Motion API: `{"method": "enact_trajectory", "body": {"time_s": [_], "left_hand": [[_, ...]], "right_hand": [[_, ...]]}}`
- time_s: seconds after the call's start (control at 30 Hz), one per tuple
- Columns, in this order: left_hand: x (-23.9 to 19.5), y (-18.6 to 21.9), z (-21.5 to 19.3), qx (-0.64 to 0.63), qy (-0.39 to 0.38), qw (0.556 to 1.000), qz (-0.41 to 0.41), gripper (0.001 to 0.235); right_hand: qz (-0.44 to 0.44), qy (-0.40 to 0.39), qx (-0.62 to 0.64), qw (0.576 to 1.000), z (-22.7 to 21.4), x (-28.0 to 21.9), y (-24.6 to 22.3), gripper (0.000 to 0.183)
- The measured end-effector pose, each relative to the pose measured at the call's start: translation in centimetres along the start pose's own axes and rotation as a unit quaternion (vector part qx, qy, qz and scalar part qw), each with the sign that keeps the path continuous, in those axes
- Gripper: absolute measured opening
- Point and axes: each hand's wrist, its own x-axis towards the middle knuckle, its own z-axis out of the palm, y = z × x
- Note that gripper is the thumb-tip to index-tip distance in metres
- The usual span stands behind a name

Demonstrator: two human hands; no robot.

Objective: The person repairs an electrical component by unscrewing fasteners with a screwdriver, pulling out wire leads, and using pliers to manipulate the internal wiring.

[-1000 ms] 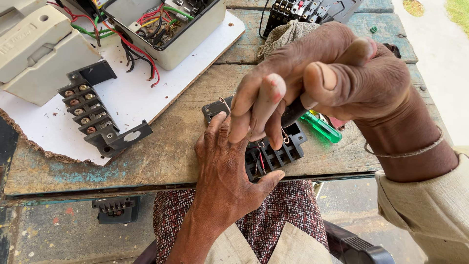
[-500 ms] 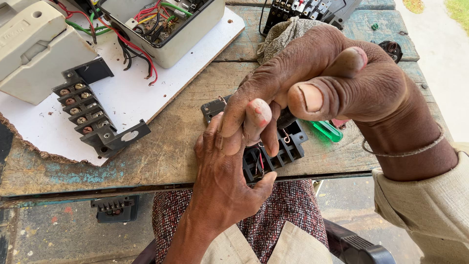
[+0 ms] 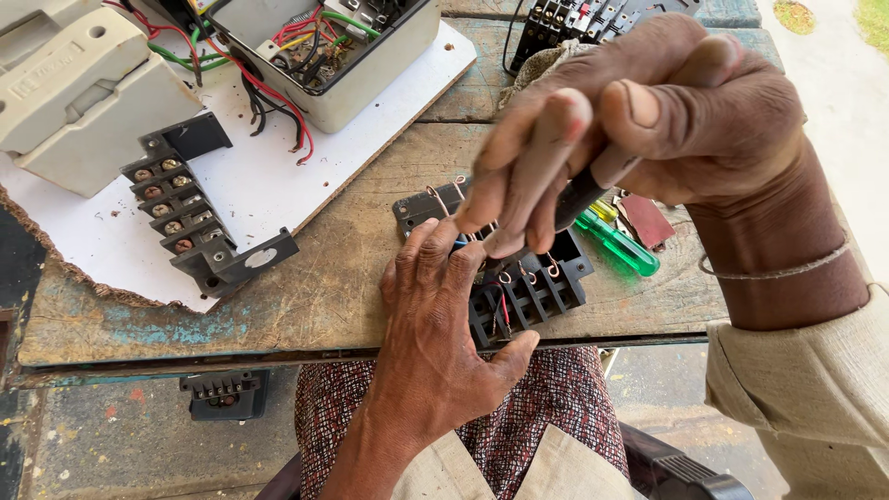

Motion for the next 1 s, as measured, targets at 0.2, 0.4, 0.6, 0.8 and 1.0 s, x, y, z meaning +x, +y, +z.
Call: {"method": "enact_trajectory", "body": {"time_s": [0.2, 0.4, 0.6, 0.8, 1.0], "left_hand": [[0.0, -0.1, -0.1, -0.017, 0.008, 1.000, 0.006, 0.093], [-0.1, 0.0, 0.0, -0.020, 0.021, 1.000, -0.001, 0.096], [0.5, 0.4, 0.4, 0.055, 0.000, 0.998, -0.016, 0.102], [0.7, 0.5, 0.8, 0.081, 0.029, 0.996, 0.011, 0.093], [0.7, 0.4, 1.1, 0.086, 0.040, 0.995, 0.013, 0.089]], "right_hand": [[-0.011, -0.005, 0.025, 1.000, -0.3, -1.4, 0.8, 0.043], [-0.037, -0.009, -0.021, 0.999, 0.3, -0.9, 1.9, 0.053], [-0.014, -0.049, 0.008, 0.999, 0.7, 0.6, 1.8, 0.064], [0.050, 0.002, -0.018, 0.999, 2.4, 0.7, 0.1, 0.063], [0.027, 0.022, -0.003, 0.999, 2.5, 0.7, 0.2, 0.059]]}}
